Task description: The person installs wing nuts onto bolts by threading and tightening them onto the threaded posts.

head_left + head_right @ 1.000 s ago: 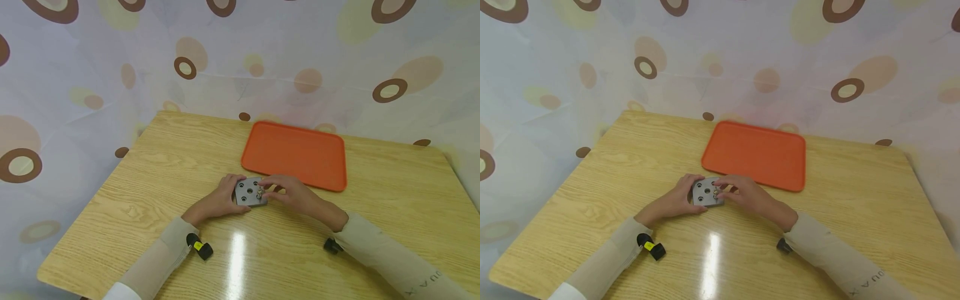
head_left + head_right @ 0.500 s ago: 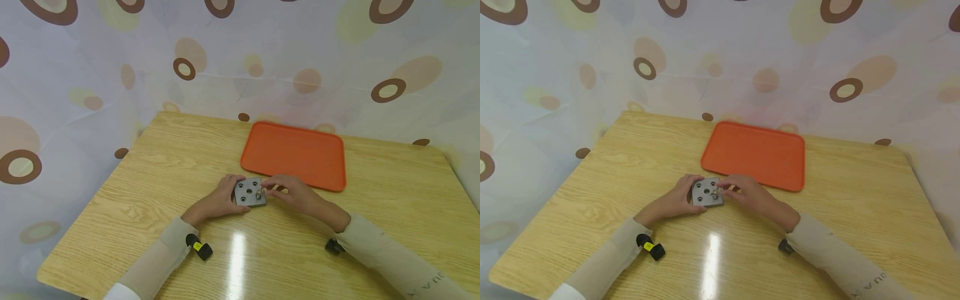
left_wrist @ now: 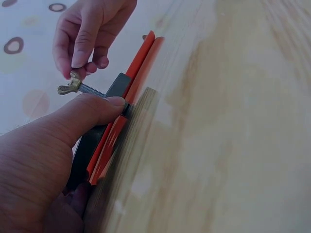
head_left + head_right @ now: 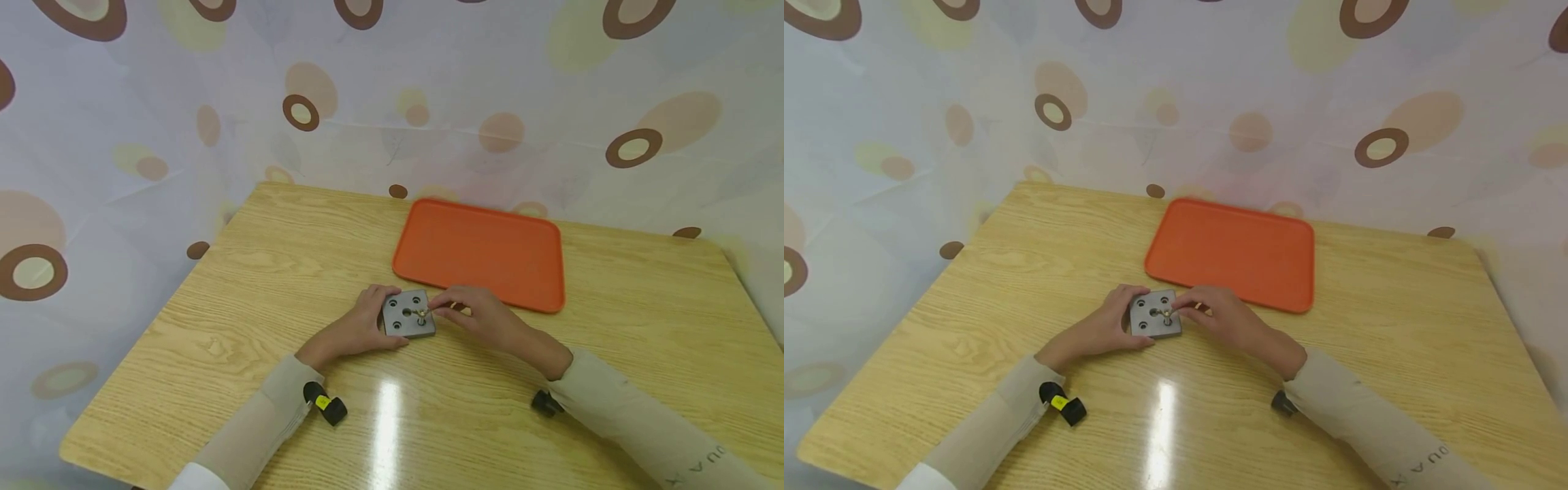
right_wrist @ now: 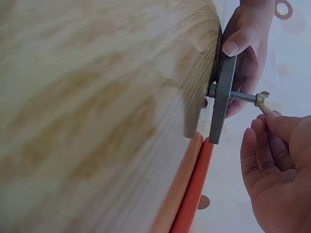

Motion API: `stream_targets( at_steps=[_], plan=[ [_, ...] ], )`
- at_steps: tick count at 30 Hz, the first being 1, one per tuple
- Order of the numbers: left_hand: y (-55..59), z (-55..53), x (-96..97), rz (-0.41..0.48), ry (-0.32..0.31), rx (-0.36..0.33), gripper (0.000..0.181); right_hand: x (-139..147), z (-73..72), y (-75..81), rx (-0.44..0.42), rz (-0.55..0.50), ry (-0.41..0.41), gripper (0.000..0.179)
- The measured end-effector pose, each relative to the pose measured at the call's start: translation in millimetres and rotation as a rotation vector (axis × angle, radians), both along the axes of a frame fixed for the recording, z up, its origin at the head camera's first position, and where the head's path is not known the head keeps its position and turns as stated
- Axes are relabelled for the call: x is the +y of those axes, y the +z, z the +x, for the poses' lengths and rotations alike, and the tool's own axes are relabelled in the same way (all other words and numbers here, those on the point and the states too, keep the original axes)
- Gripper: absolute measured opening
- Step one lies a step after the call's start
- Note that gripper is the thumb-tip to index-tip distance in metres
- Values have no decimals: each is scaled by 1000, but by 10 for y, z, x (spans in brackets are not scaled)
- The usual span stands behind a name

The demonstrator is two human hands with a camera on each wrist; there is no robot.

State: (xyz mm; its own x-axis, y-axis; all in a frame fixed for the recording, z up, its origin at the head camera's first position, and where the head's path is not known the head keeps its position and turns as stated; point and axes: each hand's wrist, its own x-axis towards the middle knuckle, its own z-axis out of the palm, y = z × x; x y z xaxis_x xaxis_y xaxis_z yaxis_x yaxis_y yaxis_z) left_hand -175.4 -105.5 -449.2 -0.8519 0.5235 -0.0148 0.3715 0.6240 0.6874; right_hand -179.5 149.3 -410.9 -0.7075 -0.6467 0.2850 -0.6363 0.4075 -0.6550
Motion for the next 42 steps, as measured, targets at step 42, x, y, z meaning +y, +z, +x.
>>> stream_targets(
  at_steps=[42],
  plan=[
    [-25, -6, -5, 26, -7, 9, 87, -121, 8, -34, -106, -22, 28, 36]
  ],
)
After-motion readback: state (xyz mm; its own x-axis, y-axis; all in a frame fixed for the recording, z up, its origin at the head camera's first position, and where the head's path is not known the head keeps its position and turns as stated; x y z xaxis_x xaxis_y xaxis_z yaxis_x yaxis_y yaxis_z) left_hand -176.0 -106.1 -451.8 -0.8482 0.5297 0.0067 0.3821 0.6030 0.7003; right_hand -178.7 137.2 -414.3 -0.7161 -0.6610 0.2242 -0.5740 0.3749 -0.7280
